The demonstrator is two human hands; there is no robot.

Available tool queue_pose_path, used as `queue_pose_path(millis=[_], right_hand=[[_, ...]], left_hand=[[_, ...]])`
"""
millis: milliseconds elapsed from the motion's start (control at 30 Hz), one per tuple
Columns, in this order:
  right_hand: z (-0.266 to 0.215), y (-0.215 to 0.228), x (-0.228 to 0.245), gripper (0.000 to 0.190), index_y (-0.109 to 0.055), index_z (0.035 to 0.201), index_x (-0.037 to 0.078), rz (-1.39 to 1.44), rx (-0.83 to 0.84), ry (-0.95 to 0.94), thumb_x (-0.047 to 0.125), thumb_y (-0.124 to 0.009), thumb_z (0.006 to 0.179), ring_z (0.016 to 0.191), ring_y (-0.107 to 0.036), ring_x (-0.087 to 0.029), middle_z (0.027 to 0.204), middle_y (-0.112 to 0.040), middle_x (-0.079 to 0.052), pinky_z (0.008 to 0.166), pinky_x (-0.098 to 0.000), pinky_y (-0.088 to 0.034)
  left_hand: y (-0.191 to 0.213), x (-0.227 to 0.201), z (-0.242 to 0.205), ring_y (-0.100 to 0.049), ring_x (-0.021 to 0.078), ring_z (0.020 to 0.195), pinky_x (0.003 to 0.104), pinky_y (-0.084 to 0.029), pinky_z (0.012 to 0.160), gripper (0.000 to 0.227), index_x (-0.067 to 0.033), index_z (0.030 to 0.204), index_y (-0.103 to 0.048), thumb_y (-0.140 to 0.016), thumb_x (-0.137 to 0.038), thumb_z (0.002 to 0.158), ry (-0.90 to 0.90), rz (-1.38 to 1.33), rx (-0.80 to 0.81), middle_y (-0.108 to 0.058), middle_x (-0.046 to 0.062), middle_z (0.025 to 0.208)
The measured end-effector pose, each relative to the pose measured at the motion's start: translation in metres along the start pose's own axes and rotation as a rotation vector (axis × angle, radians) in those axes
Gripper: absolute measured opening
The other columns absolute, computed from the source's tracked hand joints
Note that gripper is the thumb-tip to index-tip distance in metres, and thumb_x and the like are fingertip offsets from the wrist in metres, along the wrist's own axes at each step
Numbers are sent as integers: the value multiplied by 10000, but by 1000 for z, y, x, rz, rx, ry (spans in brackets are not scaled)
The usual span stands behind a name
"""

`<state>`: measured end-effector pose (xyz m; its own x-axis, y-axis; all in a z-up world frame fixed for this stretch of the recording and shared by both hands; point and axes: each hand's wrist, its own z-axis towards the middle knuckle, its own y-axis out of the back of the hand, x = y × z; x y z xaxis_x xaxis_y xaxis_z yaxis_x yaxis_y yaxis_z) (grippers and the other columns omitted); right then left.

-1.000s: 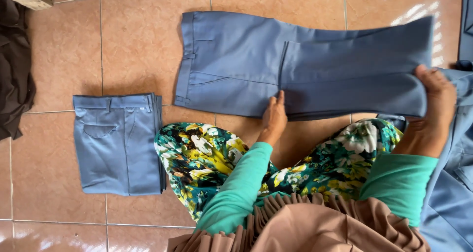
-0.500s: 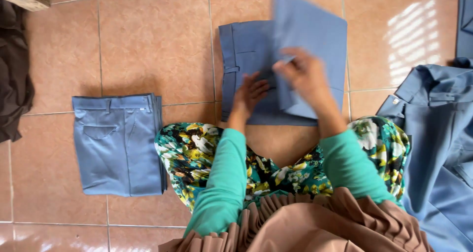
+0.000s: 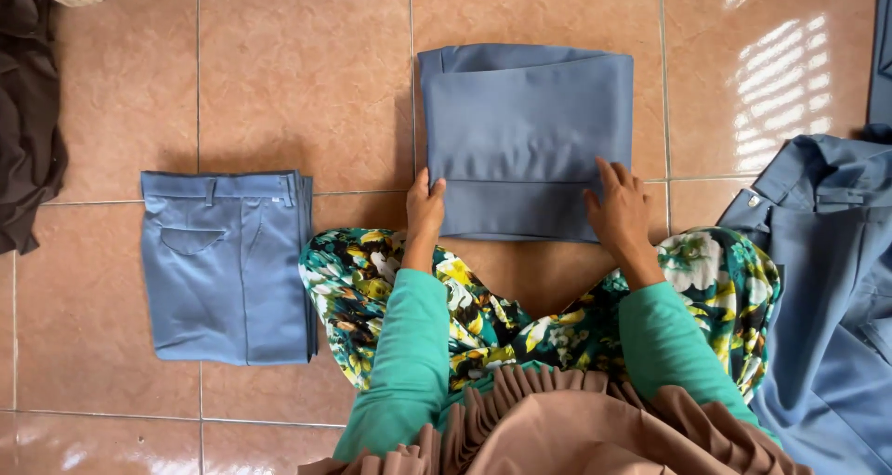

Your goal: Folding blue trousers into a rectangular shape on the floor in a factory setting.

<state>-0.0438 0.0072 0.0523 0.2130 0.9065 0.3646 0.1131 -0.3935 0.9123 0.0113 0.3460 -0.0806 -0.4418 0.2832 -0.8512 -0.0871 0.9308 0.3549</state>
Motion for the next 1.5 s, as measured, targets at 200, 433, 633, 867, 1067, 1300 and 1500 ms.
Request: queue_pose_path(millis=[200, 433, 633, 867, 1067, 1300, 1500], right_hand=[[-1, -24, -4, 621, -415, 1582, 130, -166, 107, 5, 196, -591, 990, 1445, -378, -319, 1606, -397, -117, 1014, -578, -491], [10, -39, -33, 697, -294, 1650, 155, -167, 52, 28, 246, -569, 1015, 1544, -255, -316, 1694, -292, -113, 1126, -600, -351], [-16, -7, -23, 917, -166, 1675, 191, 36, 119, 47, 481, -631, 940, 1575, -155, -396, 1714, -149, -211, 1193, -686, -217], [-49, -22, 5, 1308, -17, 1674, 345, -145, 346, 142, 623, -811, 673, 1587, -1, -394, 1731, -23, -165, 1158, -777, -55], [-37, -63, 8, 1023, -40, 1677, 364, -138, 344, 293, 259, -594, 825, 1593, -101, -268, 1734, -120, -60, 1212, -675, -111], [-40, -31, 33, 412, -781, 970, -56, 960, 566, -80, 330, -744, 832, 726, -682, -365, 812, -712, -266, 707, -485, -554], [-30, -17, 23, 919, -227, 1637, 79, 1605, 527, -593, 436, -693, 930, 1476, -332, -465, 1657, -249, -244, 1177, -660, -317]], left_hand=[[-4, -16, -25, -501, 407, 1366, 522, -492, 1090, 770, -118, 1596, -333, -685, -378, 963, -10, 538, -111, -339, 219, 1555], [-9, -40, -35, -512, 433, 1360, 534, -469, 1079, 943, 18, 1514, -374, -770, -511, 841, 71, 460, -1, -484, 288, 1444], [-7, -60, -80, -657, 373, 1170, 458, -544, 935, 723, -31, 1175, -698, -872, -491, 645, 148, 117, 27, -699, 220, 1158], [2, -64, -108, -668, 350, 1064, 434, -531, 919, 624, 24, 1327, -566, -805, -142, 774, 536, -1087, 220, -651, 197, 1244], [7, -106, -146, -640, 292, 1077, 455, -516, 961, 603, -196, 1382, -575, -755, -108, 813, 266, -1236, -71, -605, 119, 1285], [13, -298, -210, -498, 310, 1189, 446, -488, 959, 1153, -91, 1630, -192, -883, -198, 713, 122, -1043, -211, -396, 242, 1453], [-51, -234, -143, -567, 160, 1259, 268, -518, 989, 557, -147, 1515, -529, -632, -420, 1041, -331, -546, 452, -541, 98, 1529]])
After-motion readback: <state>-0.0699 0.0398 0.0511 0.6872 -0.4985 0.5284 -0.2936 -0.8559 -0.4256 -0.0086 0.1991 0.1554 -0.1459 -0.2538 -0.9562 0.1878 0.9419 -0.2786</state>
